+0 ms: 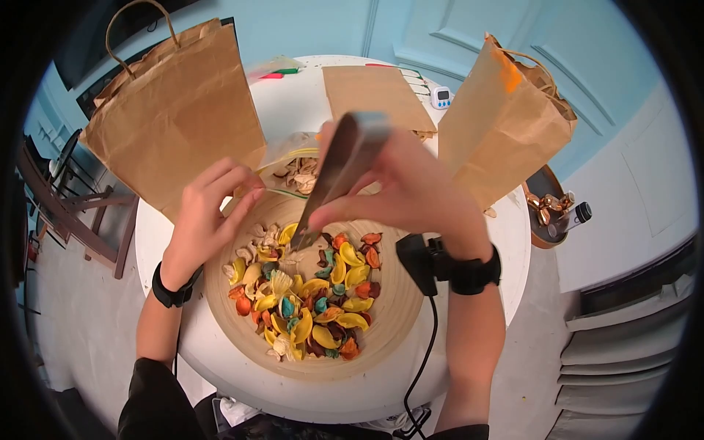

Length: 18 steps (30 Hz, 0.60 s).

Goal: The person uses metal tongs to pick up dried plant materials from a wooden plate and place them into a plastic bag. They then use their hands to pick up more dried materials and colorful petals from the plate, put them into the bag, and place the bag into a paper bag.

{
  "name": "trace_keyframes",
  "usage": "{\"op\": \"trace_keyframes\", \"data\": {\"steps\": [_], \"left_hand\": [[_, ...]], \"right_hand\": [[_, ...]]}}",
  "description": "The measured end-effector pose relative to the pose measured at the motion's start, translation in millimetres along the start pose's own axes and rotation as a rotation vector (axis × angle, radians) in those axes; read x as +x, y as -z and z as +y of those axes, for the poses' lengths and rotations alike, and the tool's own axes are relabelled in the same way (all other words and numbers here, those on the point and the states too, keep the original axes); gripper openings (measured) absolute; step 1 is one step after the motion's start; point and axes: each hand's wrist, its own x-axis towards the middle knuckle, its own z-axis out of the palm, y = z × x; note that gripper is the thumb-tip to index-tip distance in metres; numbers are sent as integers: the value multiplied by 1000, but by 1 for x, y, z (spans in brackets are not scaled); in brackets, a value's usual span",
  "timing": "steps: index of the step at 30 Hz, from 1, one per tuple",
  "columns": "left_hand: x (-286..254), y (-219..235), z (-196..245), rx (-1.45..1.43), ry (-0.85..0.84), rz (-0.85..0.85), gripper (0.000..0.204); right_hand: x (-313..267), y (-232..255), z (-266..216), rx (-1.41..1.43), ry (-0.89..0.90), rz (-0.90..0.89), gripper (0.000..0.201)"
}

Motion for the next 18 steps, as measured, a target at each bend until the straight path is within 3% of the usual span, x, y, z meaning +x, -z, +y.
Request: {"op": "trace_keyframes", "data": {"steps": [1, 7, 10, 13, 18], "left_hand": [[-1, 0, 0, 0, 4, 0, 7], [-2, 3, 0, 41, -5, -33, 8], [-2, 4, 0, 52, -6, -44, 7], [-2, 4, 0, 48, -13, -36, 7], [-3, 3, -2, 46, -36, -13, 7]], "right_hand": [[-4, 3, -1, 196, -42, 34, 38], [-15, 35, 1, 115, 39, 257, 39], [-6, 25, 3, -200, -27, 304, 38], [3, 8, 12, -140, 53, 276, 34], [-3, 0, -13, 8, 25, 55, 53]]}}
